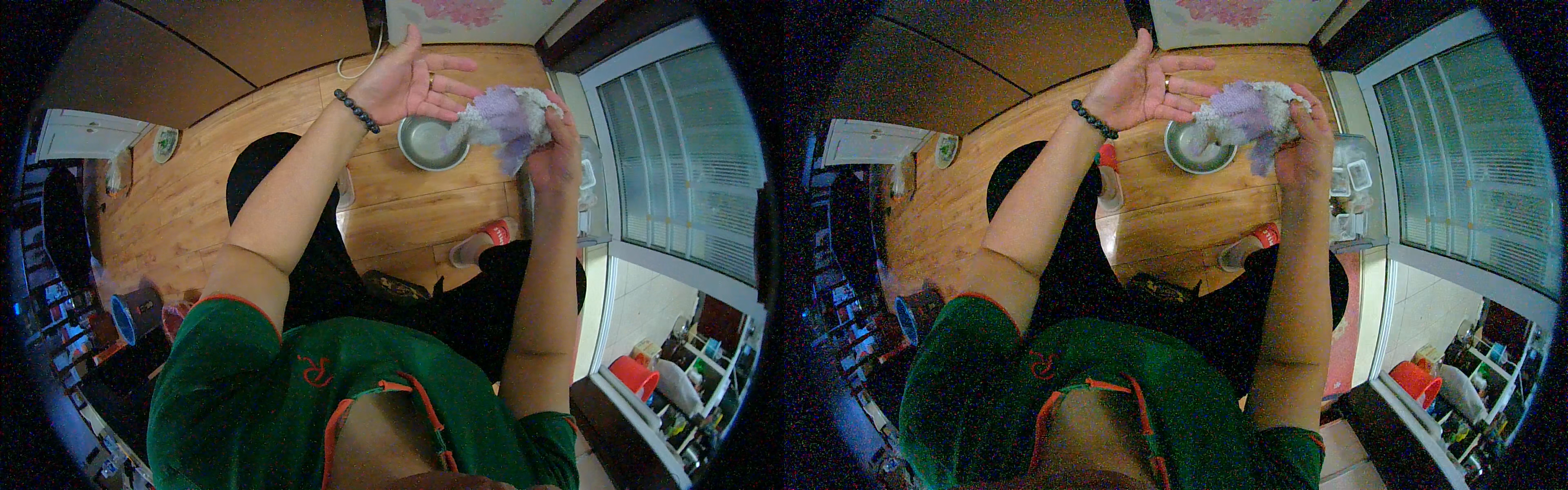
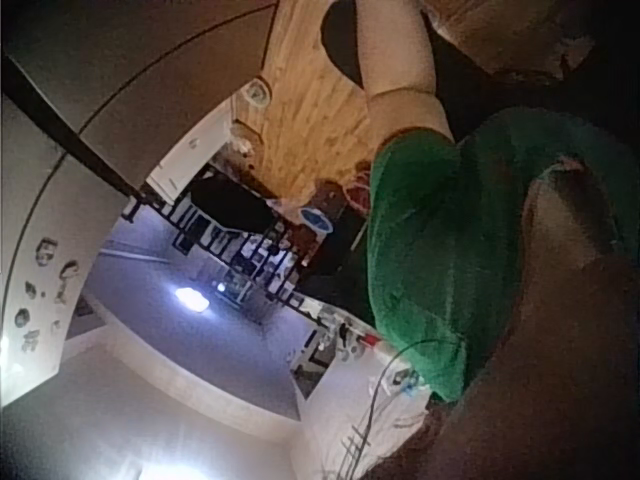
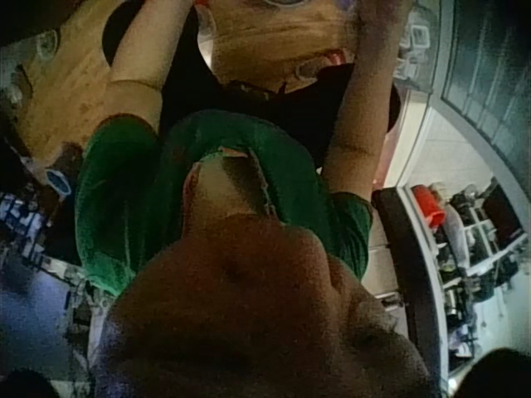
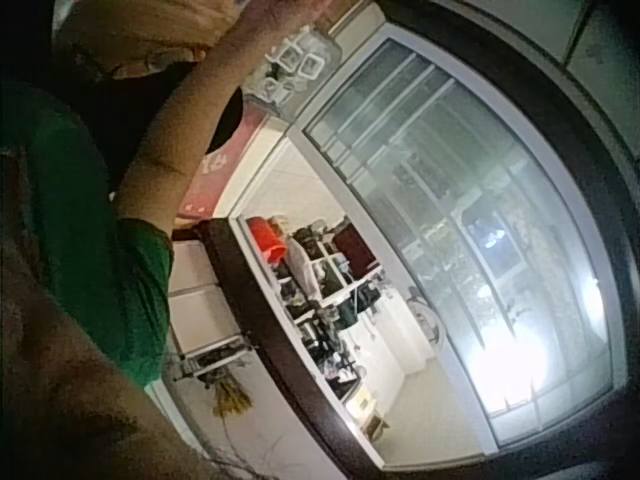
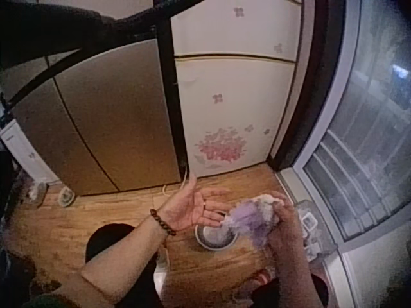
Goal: The person sits on the floor and organizes a transparent plastic drawer from a freezer. They remove various packaged food items, including corn and frozen vegetables, and place them into a metal bowl. The person then wipes the inside of the drawer with a cloth and places the items back into the drawer in an organized manner.
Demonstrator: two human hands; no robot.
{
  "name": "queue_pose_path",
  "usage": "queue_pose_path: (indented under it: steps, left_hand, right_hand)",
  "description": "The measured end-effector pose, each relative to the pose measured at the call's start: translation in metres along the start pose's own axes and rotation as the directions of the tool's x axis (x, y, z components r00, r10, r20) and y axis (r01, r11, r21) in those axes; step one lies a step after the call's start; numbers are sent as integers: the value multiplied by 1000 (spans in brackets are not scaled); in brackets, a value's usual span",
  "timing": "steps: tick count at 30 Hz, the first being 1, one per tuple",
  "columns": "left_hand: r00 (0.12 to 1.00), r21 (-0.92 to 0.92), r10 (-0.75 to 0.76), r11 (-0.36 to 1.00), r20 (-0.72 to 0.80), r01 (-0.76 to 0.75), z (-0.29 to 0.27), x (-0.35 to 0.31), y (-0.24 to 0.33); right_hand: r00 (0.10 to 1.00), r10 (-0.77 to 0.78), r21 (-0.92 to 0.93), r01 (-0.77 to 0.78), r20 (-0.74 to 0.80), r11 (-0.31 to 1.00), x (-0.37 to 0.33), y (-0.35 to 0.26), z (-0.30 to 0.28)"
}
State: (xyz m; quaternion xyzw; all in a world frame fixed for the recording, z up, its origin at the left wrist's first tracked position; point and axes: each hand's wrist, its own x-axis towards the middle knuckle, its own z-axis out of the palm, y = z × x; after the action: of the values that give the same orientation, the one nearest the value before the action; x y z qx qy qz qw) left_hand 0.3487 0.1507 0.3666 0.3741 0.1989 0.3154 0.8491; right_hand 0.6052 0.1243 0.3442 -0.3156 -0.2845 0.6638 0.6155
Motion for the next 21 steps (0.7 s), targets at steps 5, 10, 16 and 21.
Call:
queue_pose_path:
  steps: [5,10,16,21]
  left_hand:
    - [1000,-2,7,1000,-11,-7,-1,1,1]
    - [999,-27,37,999,-34,-38,5,-1,1]
    - [997,-49,65,997,-50,-67,3,0,-2]
    - [985,481,139,874,-106,-72,-4,12,-19]
  right_hand:
    - [1000,-5,6,5,17,1000,-1,-4,0]
    - [1000,-2,-11,2,5,1000,-2,-5,2]
    - [999,-21,-5,22,38,1000,-4,-6,3]
    - [998,-19,-19,20,58,1000,-5,-7,6]
